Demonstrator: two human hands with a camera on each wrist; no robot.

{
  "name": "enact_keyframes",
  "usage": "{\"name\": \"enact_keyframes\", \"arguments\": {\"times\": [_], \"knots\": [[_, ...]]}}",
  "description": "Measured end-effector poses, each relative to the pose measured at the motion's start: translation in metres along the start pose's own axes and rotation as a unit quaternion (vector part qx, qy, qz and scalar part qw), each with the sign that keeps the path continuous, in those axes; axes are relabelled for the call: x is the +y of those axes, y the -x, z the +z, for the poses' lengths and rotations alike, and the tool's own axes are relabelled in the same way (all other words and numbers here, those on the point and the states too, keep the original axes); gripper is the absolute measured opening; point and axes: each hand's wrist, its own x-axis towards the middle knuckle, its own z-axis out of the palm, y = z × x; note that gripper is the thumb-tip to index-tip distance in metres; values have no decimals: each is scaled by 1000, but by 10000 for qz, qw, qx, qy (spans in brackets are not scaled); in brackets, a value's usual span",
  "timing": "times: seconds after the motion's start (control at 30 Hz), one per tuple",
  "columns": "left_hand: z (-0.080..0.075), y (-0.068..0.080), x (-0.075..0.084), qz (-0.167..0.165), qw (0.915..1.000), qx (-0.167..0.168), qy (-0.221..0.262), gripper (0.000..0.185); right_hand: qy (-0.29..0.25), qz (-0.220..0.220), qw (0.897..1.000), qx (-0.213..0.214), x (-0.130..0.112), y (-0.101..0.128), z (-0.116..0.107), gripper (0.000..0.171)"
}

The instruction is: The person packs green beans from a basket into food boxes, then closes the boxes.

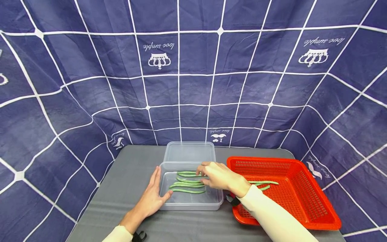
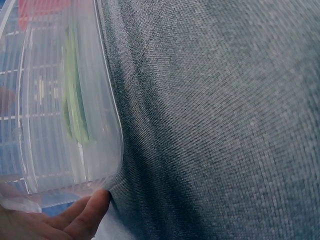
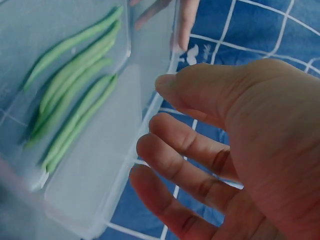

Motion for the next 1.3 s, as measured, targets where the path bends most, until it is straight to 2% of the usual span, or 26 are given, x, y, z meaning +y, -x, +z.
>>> {"name": "enact_keyframes", "arguments": {"times": [0.23, 0.53, 0.8, 0.97, 1.13, 1.3], "knots": [[2, 2, -1, 33, 10000, 20, 0, 115, -209, 154, 9991, 325, 24, 28, -10, 18], [2, 1, -1, -12, 10000, 14, 34, 116, -497, 668, 9943, 666, 67, 67, -24, 12], [1, 2, -2, -16, 10000, 9, -21, 116, -460, 846, 9932, 653, 101, 95, -25, 13], [-1, 0, -1, 50, 10000, 71, -15, 114, -595, 808, 9940, 429, 120, 108, -21, 15], [-1, -1, -1, 35, 10000, 57, -15, 114, -806, 800, 9934, -126, 137, 123, -17, 20], [0, -1, -1, 8, 10000, 59, -32, 113, -756, 791, 9927, -514, 156, 138, -11, 28]]}}
